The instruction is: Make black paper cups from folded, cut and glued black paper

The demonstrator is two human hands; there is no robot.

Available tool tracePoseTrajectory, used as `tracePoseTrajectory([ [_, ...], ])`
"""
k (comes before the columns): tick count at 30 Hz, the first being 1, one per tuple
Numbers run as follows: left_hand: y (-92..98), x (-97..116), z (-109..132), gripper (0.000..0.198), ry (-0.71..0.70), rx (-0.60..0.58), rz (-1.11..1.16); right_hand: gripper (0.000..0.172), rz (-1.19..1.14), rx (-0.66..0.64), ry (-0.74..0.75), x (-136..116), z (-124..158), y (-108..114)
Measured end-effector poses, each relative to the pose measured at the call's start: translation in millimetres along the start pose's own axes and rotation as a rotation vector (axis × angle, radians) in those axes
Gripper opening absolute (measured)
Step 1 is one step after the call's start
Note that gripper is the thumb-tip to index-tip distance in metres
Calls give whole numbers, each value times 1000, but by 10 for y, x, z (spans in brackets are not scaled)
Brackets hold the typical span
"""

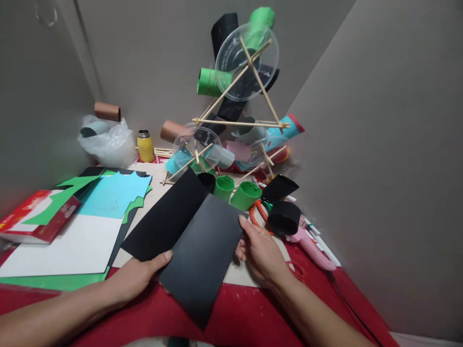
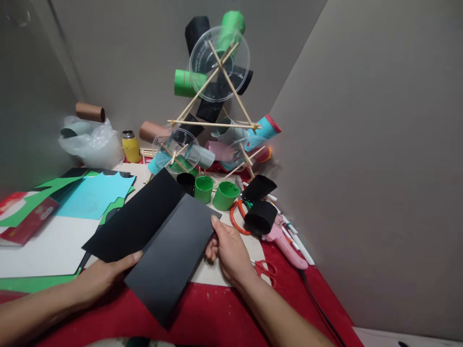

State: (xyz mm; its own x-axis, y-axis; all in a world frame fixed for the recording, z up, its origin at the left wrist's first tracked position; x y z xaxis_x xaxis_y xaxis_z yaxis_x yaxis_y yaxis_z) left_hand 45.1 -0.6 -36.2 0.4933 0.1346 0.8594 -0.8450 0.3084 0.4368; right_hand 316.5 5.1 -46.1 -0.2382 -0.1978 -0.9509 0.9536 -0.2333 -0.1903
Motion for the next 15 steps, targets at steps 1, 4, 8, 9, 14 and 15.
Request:
tracePoseTrajectory([
  [1, 2, -2, 33, 46, 60, -33, 41, 50, 11, -24, -31, 21, -1, -21],
  [4, -42, -38, 148, 50, 247, -162, 192, 48, 65, -96, -83, 51, -9, -65],
  [8, -18, -141, 277, 50, 382, -136, 295, 44, 182, -126, 0, 17, -22, -57],
  [9, -11, -162, 300, 49, 385, -131, 308, 42, 216, -111, 53, -8, -16, -46],
  [14, -43, -164, 364, 47, 372, -194, 342, 29, 463, -31, 372, -168, 99, -59],
  [15, -48, -151, 361, 47, 376, -196, 319, 27, 522, -36, 435, -194, 127, -83],
])
Point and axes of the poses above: each hand's wrist, its own z-axis away from the middle knuckle, its own y-axis out of the back of the hand, x = y × z, the point moved 6 cm from there along -z, towards the middle knuckle
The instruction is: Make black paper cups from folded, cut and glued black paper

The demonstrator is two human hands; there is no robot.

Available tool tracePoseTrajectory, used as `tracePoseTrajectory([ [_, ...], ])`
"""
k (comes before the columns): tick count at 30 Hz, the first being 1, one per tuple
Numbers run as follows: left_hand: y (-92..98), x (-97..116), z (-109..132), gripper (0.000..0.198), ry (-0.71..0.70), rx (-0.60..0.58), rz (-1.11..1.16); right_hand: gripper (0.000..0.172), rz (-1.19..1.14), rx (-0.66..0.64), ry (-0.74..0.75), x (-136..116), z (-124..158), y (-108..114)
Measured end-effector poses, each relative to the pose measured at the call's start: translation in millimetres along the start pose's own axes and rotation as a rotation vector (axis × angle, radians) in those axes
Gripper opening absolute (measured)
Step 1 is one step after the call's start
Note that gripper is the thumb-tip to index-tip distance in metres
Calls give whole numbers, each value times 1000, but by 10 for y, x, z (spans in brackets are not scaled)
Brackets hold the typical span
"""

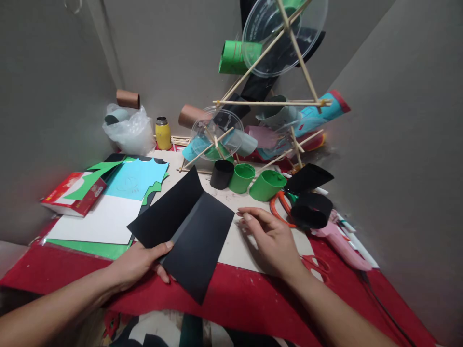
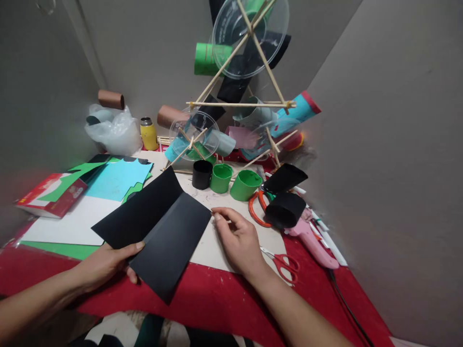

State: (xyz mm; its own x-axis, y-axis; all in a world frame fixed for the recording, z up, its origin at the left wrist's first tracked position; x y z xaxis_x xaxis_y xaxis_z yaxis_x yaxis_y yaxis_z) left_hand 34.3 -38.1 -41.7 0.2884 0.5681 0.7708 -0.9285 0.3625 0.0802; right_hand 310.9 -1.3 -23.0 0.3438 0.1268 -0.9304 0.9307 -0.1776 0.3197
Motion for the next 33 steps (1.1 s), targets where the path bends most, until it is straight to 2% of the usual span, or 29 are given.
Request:
tracePoseTrajectory([
  [3, -29, 67, -35, 44, -25, -7, -55, 25, 163, -43, 182, -97, 25, -47],
  [6, -21, 155, -86, 41, -107, -36, -107, 33, 296, -113, 309, -108, 29, -99],
  [11, 169, 368, -26, 37, -369, 141, -380, 43, 486, -255, 413, -54, 52, -183],
  [15, 189, 431, 61, 35, -550, 195, -523, 47, 745, -381, 504, -59, 126, -301],
  [18, 160, 429, 80, 39, -678, 235, -635, 48, 832, -423, 501, -54, 157, -349],
  [21, 189, 449, 80, 54, -778, 338, -685, 50, 855, -424, 481, -30, 154, -356],
  [25, 326, 481, 129, 72, -843, 503, -502, 52, 832, -381, 468, 17, 118, -319],
  [28, 375, 459, 314, 75, -952, 642, -419, 52, 799, -345, 444, 55, 87, -281],
  [30, 332, 406, 505, 74, -1062, 719, -445, 51, 739, -308, 427, 62, 66, -248],
  [32, 215, 325, 661, 71, -1147, 694, -526, 48, 642, -264, 392, 61, 41, -206],
  [33, 140, 278, 704, 70, -1165, 640, -583, 47, 578, -242, 362, 64, 29, -183],
])
Point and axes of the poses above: each hand's wrist, its own z-axis away from the middle knuckle, its own y-axis out of the back of the hand, x = y × z, the point moved 6 cm from there along -z, towards the middle knuckle
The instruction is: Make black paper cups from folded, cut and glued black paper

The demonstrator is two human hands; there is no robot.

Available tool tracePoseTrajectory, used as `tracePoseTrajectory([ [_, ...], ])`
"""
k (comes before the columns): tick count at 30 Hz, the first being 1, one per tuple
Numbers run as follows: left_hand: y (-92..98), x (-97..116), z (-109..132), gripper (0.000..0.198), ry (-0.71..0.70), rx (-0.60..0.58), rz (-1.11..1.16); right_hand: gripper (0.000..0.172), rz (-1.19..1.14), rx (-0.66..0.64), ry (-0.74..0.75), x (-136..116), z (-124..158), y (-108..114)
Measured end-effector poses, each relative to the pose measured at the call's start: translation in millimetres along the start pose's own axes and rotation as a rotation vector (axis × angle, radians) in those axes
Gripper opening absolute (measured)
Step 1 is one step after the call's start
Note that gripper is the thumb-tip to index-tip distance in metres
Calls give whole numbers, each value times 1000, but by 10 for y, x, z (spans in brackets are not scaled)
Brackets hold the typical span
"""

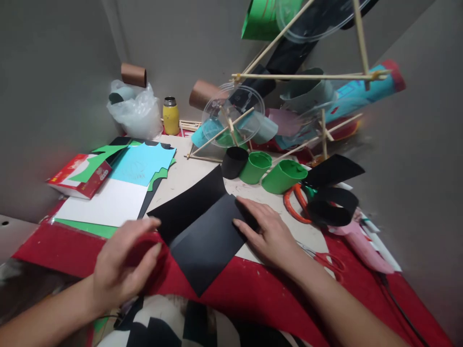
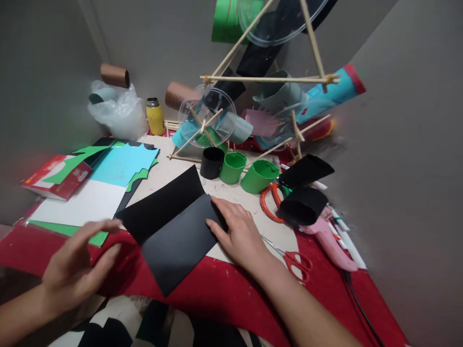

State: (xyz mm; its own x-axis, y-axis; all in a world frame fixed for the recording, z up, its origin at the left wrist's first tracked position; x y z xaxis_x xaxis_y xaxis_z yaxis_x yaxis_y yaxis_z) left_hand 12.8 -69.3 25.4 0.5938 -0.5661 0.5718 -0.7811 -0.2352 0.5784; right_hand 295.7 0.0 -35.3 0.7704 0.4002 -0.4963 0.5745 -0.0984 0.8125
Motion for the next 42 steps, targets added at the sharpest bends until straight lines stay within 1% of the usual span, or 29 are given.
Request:
tracePoseTrajectory([
  [2, -83, 94, 120, 66, -74, -131, -23, 45, -115, 32, -69, 40, -1, 23],
  [4, -174, 102, 194, 64, -98, -229, -59, 43, -189, 49, -127, 69, 6, 33],
  [6, -267, 21, 223, 64, -40, -313, -98, 42, -227, 64, -169, 84, 18, 46],
  [8, -342, -89, 233, 65, 55, -383, -118, 42, -277, 77, -220, 102, 33, 69],
  [10, -384, -163, 240, 66, 122, -426, -113, 45, -339, 71, -269, 118, 48, 98],
  [13, -390, -204, 248, 65, 185, -440, -76, 47, -548, 10, -396, 167, 85, 113],
  [15, -384, -221, 257, 65, 244, -452, -38, 42, -656, -38, -467, 188, 123, 112],
  [16, -382, -229, 261, 65, 276, -461, -17, 39, -671, -51, -483, 192, 142, 118],
  [18, -384, -238, 268, 65, 336, -482, 20, 36, -646, -55, -484, 190, 182, 135],
  [22, -395, -236, 265, 66, 442, -494, 81, 34, -563, -20, -470, 183, 276, 140],
  [26, -446, -195, 274, 75, 528, -520, 184, 27, -428, 43, -447, 182, 337, 134],
  [29, -503, -143, 311, 82, 556, -563, 240, 23, -346, 73, -429, 168, 352, 128],
  [31, -534, -97, 342, 87, 532, -584, 235, 21, -308, 92, -415, 147, 360, 130],
  [33, -560, -41, 374, 92, 471, -603, 212, 19, -285, 112, -406, 121, 370, 133],
  [35, -571, 18, 396, 91, 384, -605, 180, 18, -281, 136, -400, 95, 382, 140],
  [36, -569, 46, 401, 87, 332, -598, 165, 19, -287, 152, -396, 81, 389, 148],
  [39, -513, 114, 382, 72, 140, -506, 101, 20, -334, 219, -381, 40, 419, 206],
  [42, -431, 145, 353, 70, -90, -364, 3, 22, -409, 257, -367, 9, 465, 280],
])
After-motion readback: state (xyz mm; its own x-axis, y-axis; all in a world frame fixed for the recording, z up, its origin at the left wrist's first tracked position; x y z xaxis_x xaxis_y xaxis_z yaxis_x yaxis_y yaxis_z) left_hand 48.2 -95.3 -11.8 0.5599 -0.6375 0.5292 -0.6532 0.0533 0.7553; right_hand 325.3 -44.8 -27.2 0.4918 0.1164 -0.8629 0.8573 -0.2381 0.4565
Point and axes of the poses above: each hand's wrist, its own z-axis away from the middle knuckle, its own y-axis out of the back of the hand, x = y × z, the point moved 6 cm from there along -z, towards the middle knuckle
